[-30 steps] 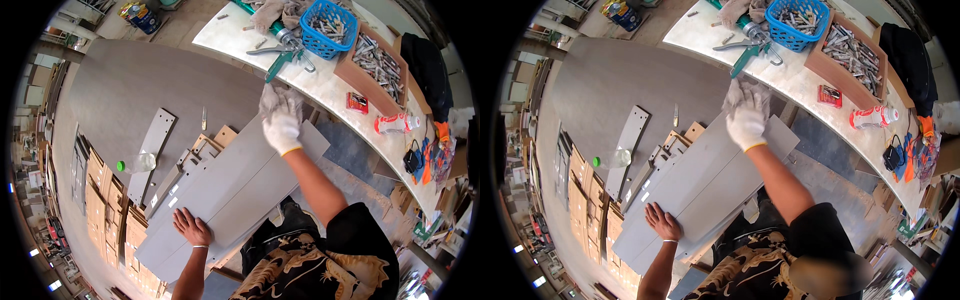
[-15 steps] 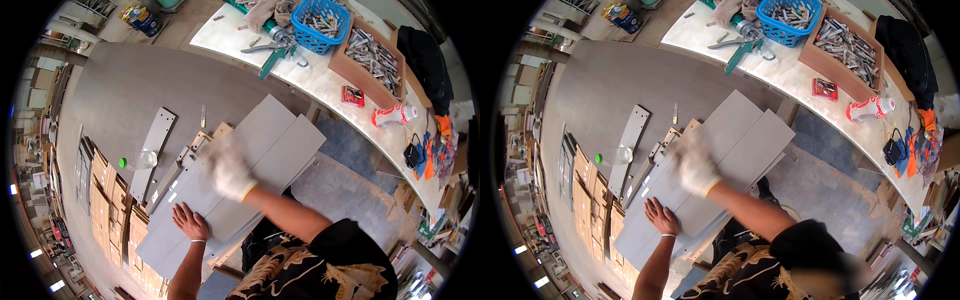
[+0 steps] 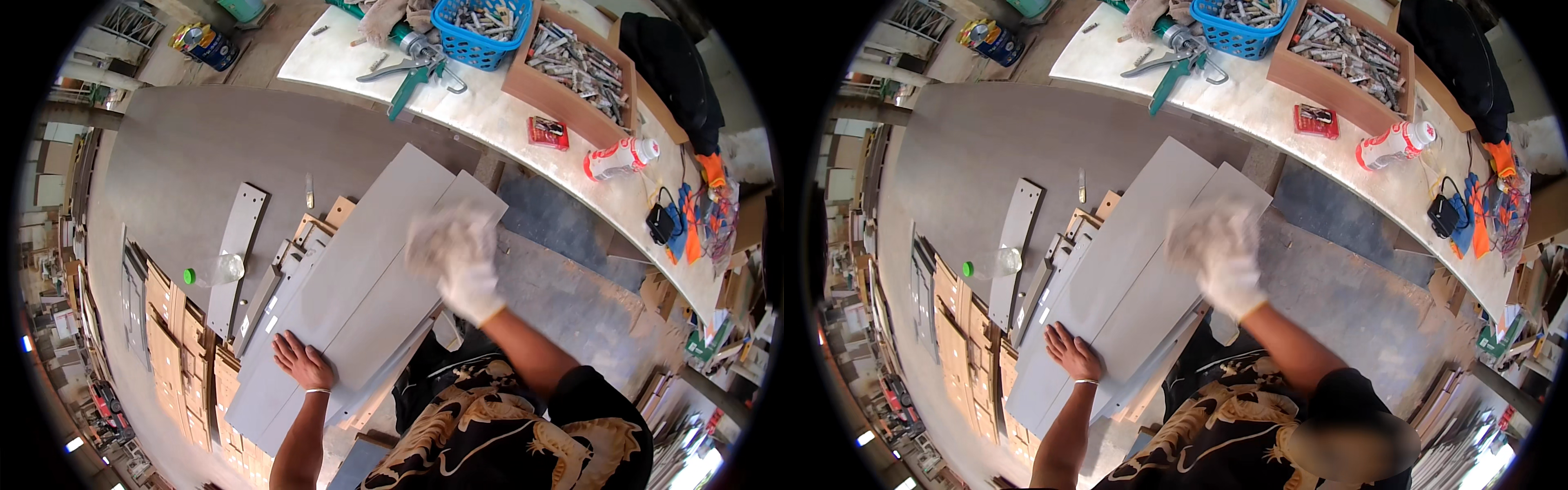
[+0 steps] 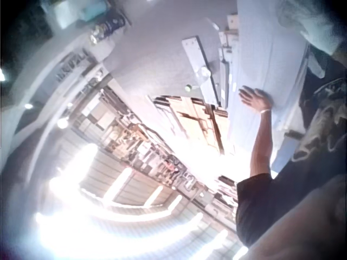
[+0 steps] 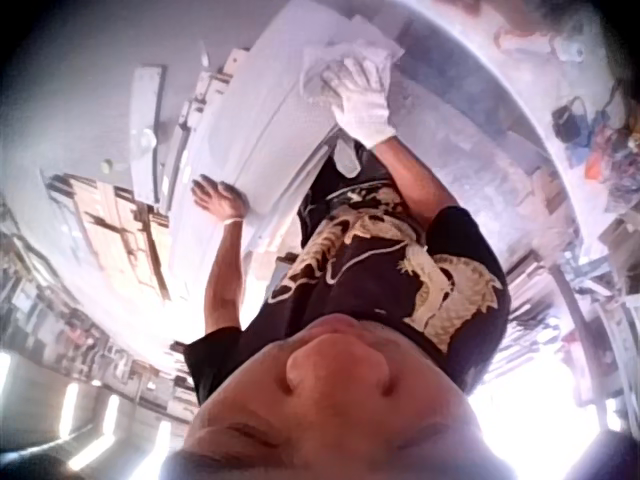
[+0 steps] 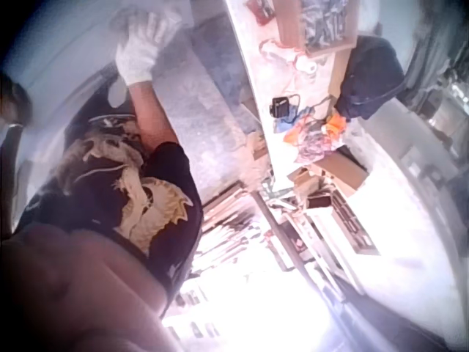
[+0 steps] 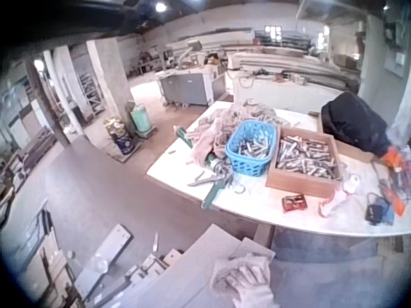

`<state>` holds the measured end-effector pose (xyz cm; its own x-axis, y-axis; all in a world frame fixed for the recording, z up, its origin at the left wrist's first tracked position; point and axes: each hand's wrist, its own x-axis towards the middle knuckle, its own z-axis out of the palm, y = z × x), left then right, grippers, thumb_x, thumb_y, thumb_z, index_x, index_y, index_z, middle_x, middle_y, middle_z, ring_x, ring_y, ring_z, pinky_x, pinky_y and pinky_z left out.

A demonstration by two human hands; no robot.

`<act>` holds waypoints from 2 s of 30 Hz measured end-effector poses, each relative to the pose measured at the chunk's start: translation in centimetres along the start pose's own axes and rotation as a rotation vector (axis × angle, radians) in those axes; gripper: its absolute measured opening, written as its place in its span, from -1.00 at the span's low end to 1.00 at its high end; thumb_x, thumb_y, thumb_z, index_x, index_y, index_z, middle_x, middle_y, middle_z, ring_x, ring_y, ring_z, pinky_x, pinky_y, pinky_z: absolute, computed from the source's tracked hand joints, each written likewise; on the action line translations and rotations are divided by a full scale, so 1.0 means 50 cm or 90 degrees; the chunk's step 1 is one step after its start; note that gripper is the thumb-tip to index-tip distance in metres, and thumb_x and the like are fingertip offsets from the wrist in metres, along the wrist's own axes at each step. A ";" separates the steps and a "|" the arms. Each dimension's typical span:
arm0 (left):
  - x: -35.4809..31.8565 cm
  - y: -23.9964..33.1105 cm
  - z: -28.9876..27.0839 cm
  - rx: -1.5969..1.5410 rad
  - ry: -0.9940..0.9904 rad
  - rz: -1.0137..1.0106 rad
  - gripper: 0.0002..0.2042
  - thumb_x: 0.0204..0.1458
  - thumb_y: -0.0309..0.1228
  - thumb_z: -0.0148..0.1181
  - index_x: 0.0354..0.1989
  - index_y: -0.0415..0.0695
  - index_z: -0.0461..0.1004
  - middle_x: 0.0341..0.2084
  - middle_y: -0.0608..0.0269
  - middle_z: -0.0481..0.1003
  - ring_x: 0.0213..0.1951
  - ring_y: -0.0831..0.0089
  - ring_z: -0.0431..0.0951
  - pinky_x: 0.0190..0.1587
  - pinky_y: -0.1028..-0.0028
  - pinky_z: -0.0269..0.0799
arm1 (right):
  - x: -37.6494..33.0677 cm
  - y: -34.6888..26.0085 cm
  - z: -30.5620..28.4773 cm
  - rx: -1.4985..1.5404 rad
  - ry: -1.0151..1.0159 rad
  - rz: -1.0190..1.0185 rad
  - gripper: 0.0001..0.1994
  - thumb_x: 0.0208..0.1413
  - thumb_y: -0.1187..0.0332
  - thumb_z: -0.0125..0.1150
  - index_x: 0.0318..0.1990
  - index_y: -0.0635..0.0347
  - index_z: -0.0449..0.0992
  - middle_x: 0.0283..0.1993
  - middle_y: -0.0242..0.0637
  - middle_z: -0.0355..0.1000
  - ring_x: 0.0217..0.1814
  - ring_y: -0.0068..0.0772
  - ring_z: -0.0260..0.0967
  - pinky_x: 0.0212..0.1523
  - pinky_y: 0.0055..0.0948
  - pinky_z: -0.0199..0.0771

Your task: The person wipes the surface of several gray panels with a cloth, then uses a utility knife to scrape edges and corners. The person repeatedly wipes the panels with the cloth, occasionally repositioning them on the workbench.

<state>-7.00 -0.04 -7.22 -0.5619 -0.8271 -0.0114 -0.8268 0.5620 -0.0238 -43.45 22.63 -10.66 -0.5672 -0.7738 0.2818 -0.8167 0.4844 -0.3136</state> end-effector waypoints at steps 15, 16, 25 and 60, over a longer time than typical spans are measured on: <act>0.002 0.010 0.004 0.002 0.013 0.005 -0.36 0.40 -0.10 -0.32 0.57 -0.16 -0.02 0.56 -0.09 -0.07 0.58 -0.07 -0.19 0.53 -0.10 -0.40 | -0.003 0.028 -0.032 -0.093 0.011 0.158 -0.38 0.07 0.38 0.23 0.33 0.38 0.36 0.48 0.26 0.13 0.56 0.31 0.00 0.59 0.10 -0.09; -0.005 0.003 0.005 0.003 0.015 0.007 -0.36 0.40 -0.10 -0.32 0.57 -0.16 -0.02 0.56 -0.09 -0.07 0.58 -0.07 -0.19 0.53 -0.10 -0.40 | -0.029 -0.060 -0.023 0.215 -0.019 0.273 -0.37 0.06 0.41 0.22 0.36 0.30 0.35 0.49 0.20 0.13 0.59 0.31 -0.07 0.58 0.08 -0.10; -0.004 -0.005 0.003 -0.002 0.020 0.016 -0.35 0.39 -0.11 -0.31 0.57 -0.19 -0.02 0.55 -0.12 -0.05 0.57 -0.08 -0.16 0.53 -0.10 -0.39 | 0.090 -0.167 -0.090 0.175 -0.269 -0.079 -0.60 0.43 0.21 -0.09 0.25 0.16 0.50 0.23 -0.18 0.52 0.33 -0.32 0.42 0.43 -0.27 0.32; 0.004 0.041 -0.010 -0.085 -0.010 -0.007 -0.34 0.33 -0.16 -0.18 0.55 -0.23 0.00 0.57 -0.15 -0.12 0.58 -0.14 -0.25 0.51 -0.21 -0.42 | -0.081 -0.338 0.160 0.095 -0.106 -0.028 -0.61 0.28 0.11 0.07 0.14 0.06 0.54 0.26 -0.18 0.41 0.47 0.05 0.13 0.61 0.05 -0.20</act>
<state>-8.82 0.93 -6.78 -0.5532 -0.8326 -0.0276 -0.8296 0.5476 0.1095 -26.51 14.32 -13.77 -0.4954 -0.8559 0.1483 -0.8086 0.3920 -0.4387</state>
